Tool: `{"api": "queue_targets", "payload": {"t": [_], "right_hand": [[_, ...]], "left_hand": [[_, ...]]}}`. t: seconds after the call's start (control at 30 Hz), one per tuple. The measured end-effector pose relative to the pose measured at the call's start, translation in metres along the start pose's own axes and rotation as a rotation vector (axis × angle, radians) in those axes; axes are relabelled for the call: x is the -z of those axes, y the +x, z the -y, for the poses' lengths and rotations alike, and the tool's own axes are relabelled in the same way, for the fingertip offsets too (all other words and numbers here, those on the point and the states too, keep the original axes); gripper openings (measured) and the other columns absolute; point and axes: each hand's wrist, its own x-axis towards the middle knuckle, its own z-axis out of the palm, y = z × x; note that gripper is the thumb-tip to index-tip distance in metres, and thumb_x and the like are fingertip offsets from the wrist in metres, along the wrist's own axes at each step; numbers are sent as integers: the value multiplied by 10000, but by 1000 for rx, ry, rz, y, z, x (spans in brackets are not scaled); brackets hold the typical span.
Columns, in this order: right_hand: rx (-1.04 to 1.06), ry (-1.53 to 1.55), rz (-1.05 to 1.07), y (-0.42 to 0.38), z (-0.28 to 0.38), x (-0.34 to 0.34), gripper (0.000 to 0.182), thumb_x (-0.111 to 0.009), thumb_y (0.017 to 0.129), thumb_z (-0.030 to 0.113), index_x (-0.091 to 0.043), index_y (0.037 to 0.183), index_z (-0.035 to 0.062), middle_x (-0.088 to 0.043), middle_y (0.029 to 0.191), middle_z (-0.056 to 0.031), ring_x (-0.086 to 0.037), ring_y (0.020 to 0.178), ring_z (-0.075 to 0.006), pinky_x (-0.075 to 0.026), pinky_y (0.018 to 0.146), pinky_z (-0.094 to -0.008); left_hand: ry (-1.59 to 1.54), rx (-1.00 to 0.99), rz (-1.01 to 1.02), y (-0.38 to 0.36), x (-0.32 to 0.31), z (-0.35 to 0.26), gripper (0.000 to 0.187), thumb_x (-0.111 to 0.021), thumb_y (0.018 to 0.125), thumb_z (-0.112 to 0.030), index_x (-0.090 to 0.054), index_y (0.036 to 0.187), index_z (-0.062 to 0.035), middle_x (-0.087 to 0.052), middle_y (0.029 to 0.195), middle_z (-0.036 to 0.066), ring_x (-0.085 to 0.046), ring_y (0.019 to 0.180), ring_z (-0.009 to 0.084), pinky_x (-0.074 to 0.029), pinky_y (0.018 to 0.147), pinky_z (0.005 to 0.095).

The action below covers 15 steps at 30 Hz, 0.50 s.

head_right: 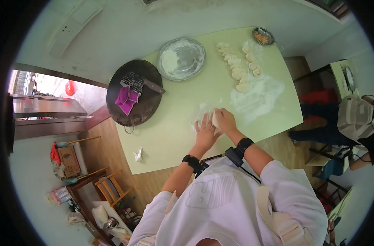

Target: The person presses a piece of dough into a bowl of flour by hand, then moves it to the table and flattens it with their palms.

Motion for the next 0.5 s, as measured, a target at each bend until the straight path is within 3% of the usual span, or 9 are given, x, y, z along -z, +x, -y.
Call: {"api": "queue_targets", "payload": {"t": [0.07, 0.1, 0.17, 0.27, 0.3, 0.33, 0.37, 0.43, 0.5], "right_hand": [[5, 132, -86, 0, -2, -2, 423, -416, 823, 371, -584, 798, -16, -595, 751, -179, -575, 724, -304, -430, 667, -342], [1, 133, -87, 4, -5, -2, 423, -416, 823, 371, -584, 798, -16, -595, 751, -179, -575, 724, -304, -430, 667, -342], [-162, 152, 94, 18, -14, 3, 463, -373, 835, 391, -589, 802, -17, -598, 770, -179, -569, 754, -319, -426, 695, -351], [-234, 62, 119, 31, -11, 12, 472, -323, 864, 369, -597, 829, -14, -604, 772, -172, -575, 761, -294, -424, 714, -325], [-242, 65, 116, 34, -16, 10, 472, -323, 864, 369, -597, 829, -14, -604, 772, -172, -575, 761, -294, -424, 714, -325], [-118, -18, 111, 35, -23, 6, 494, -309, 863, 382, -590, 803, -19, -601, 761, -177, -569, 741, -309, -424, 704, -338], [5, -101, 105, 36, -30, 4, 517, -295, 863, 396, -583, 778, -24, -597, 749, -182, -563, 722, -324, -424, 694, -352], [-66, -98, 100, 29, -19, 3, 485, -315, 859, 383, -584, 796, -15, -596, 770, -178, -554, 749, -329, -418, 715, -361], [-133, -91, 100, 21, -13, -4, 453, -336, 856, 371, -586, 814, -5, -594, 791, -173, -546, 777, -334, -412, 736, -370]], "left_hand": [[18, -4, 61, 7, -5, -7, 533, -510, 773, -370, -406, 1189, -53, -228, 1345, 53, -161, 1248, 281, -136, 942, 551], [43, -50, -17, 11, -11, -10, 557, -514, 771, -361, -382, 1199, -30, -229, 1343, 79, -173, 1245, 283, -153, 953, 527], [65, -103, -90, 17, -22, -11, 582, -519, 770, -353, -358, 1210, -8, -229, 1340, 105, -186, 1243, 284, -171, 963, 504], [5, -87, -37, 21, -25, -11, 615, -518, 770, -343, -323, 1217, 32, -227, 1326, 175, -197, 1241, 285, -192, 986, 438], [-35, -110, -13, 22, -22, -11, 607, -517, 774, -319, -312, 1217, 41, -228, 1314, 202, -211, 1235, 286, -205, 988, 420], [-76, -136, 13, 21, -21, -10, 600, -516, 777, -295, -301, 1217, 51, -229, 1303, 230, -226, 1229, 288, -217, 991, 402], [-80, -142, 24, 20, -22, -5, 600, -516, 777, -295, -301, 1217, 51, -229, 1303, 230, -226, 1229, 288, -217, 991, 402], [-291, -147, 49, 19, -24, 11, 519, -512, 781, -233, -349, 1199, 28, -268, 1295, 203, -255, 1215, 285, -243, 984, 400], [-291, -180, 74, 19, -22, 30, 482, -515, 774, -206, -380, 1182, 13, -291, 1286, 192, -275, 1203, 286, -254, 979, 400]]}}
